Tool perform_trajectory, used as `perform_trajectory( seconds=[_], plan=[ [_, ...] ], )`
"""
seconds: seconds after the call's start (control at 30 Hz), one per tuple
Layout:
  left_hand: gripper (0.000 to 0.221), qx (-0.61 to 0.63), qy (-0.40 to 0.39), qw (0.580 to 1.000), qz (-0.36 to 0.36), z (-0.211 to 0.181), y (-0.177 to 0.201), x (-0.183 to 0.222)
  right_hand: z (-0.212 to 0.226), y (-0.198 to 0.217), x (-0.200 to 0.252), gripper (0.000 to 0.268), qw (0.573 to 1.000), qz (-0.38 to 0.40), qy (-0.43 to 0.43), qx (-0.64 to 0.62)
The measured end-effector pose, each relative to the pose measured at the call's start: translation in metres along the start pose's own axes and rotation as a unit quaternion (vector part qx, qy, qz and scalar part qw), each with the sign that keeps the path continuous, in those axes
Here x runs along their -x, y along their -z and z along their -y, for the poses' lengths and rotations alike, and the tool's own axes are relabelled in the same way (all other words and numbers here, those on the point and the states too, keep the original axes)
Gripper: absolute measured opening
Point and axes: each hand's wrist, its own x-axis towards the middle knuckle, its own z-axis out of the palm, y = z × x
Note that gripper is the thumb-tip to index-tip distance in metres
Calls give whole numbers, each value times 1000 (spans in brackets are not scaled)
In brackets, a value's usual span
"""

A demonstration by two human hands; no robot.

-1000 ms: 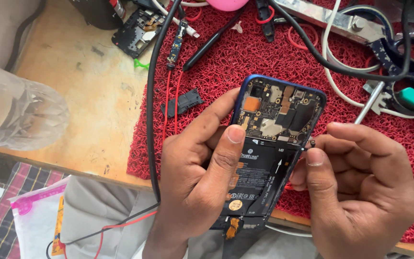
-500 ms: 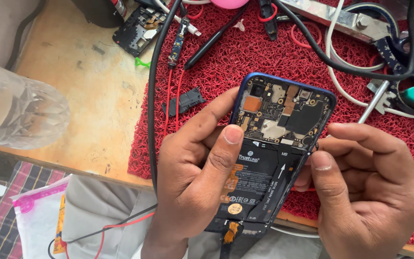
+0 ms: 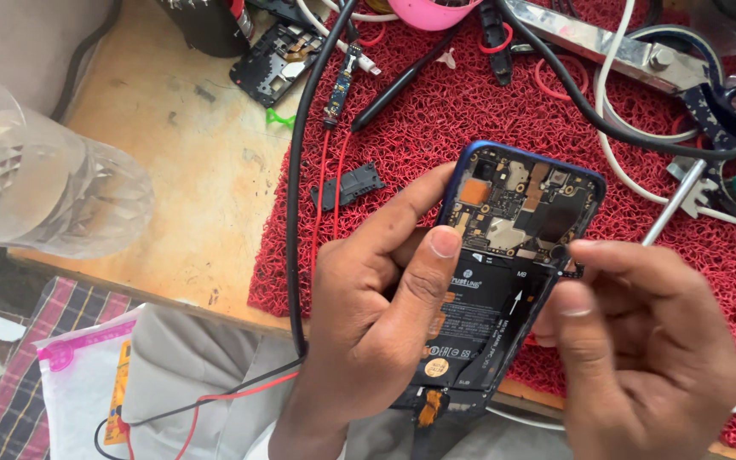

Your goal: The person holds a disassembled smartphone and repeatedly presses and adjusts internal components, including the battery and ribbon cables, while the camera shakes frequently. The person manipulates the device with both hands, focusing on the internal circuitry and connectors.

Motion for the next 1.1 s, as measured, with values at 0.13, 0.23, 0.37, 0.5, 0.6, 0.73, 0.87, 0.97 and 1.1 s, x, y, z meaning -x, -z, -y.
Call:
perform_trajectory(
  seconds=[0.13, 0.23, 0.37, 0.5, 0.6, 0.73, 0.87, 0.97, 1.1],
  plan=[
    [44, -18, 3, 1000, -1, -1, -1, -1, -7, -3, -2, 22, 998, 47, 45, -24],
    [43, -47, -17, 999, 11, -2, 0, -1, -10, -2, -2, 21, 995, 70, 49, -42],
    [41, -100, -30, 994, 18, -5, 0, -1, -13, 2, -2, 23, 991, 99, 70, -53],
    [41, -99, -11, 995, 25, -7, -2, -3, -18, 4, -2, 23, 987, 120, 70, -79],
    [40, -101, -30, 994, 29, -7, -2, -3, -22, 5, -1, 24, 985, 133, 73, -84],
    [40, -129, -21, 991, 19, -4, -2, -2, -23, 6, -1, 23, 988, 126, 53, -67],
    [39, -118, -39, 992, 25, -2, -2, -2, -18, 3, 0, 21, 990, 100, 97, 20],
    [39, -108, -35, 993, 26, -1, -1, -1, -15, 3, -1, 19, 989, 95, 103, 39],
    [40, -114, -27, 993, 17, 0, -1, -1, -13, 2, -2, 19, 990, 96, 86, 58]
  ],
)
